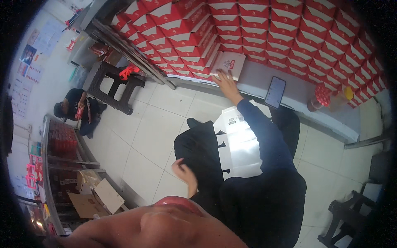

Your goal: The person sits on the floor and assembles flat-packed cardboard boxes into finished containers. They fold the flaps, tuck the tabs, and secure the structure by hand. The person then stacks the completed boxes onto a nearby metal shelf.

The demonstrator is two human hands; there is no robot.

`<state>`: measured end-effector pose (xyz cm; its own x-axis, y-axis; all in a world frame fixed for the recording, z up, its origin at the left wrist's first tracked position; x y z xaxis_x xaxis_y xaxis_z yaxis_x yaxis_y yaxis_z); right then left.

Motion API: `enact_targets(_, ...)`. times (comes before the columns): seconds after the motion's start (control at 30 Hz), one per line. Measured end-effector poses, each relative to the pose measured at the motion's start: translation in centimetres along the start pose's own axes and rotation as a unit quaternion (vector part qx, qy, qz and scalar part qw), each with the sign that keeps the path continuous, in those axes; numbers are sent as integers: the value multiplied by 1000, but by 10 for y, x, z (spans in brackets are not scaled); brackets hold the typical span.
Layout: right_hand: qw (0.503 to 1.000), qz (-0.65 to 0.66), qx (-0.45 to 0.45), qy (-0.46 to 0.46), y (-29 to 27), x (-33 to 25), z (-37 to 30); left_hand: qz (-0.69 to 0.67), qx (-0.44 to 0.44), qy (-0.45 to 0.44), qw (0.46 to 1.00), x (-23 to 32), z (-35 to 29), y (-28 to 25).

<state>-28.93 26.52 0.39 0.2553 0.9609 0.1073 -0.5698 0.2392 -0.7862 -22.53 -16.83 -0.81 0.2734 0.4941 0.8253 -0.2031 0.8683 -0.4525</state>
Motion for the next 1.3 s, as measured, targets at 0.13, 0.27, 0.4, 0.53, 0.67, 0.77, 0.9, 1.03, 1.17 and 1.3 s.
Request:
enact_targets(0.13, 990, 85, 97, 60, -71, -2, -15, -84, -335, 157, 925, 126, -91, 109)
enact_targets(0.27, 960, 3, 46, 275, -109, 73, -86, 21, -458, 180, 870, 178, -195, 191)
enact_targets(0.4, 884, -87, -69, 454, -90, 149, -174, 69, -441, 146, 883, 179, -227, 230)
enact_targets(0.53, 861, -6, -172, 478, -72, 158, -191, 61, -423, 124, 895, 172, -230, 236)
enact_targets(0.67, 832, 18, -186, 522, -95, 177, -202, -10, -453, 111, 884, 154, -222, 230)
enact_targets(0.77, 834, -20, -153, 529, -114, 199, -228, -82, -489, 117, 860, 142, -217, 222)
enact_targets(0.9, 925, -45, 18, 378, -178, 156, -230, -127, -526, 60, 839, 133, -212, 206)
enact_targets(1.03, 939, 195, 97, 267, -251, 56, -253, -162, -598, -153, 770, 104, -219, 197)
enact_targets(1.17, 784, 516, -22, 344, -233, -16, -318, -149, -596, -163, 772, 86, -200, 196)
enact_targets(1.3, 589, 732, 121, 320, -253, -54, -313, -333, -548, -372, 671, 113, -163, 178)
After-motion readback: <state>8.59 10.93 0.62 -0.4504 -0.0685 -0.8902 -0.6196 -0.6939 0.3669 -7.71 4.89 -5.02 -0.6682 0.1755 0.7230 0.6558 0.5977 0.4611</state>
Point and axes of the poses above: each hand's wrist, its own z-axis towards the middle knuckle, its own y-axis out of the palm, x = y × z, the point moved 10 cm from there along z, towards the middle knuckle, and after that the axes turned 7 degrees about -y, right-handed, at the moved point
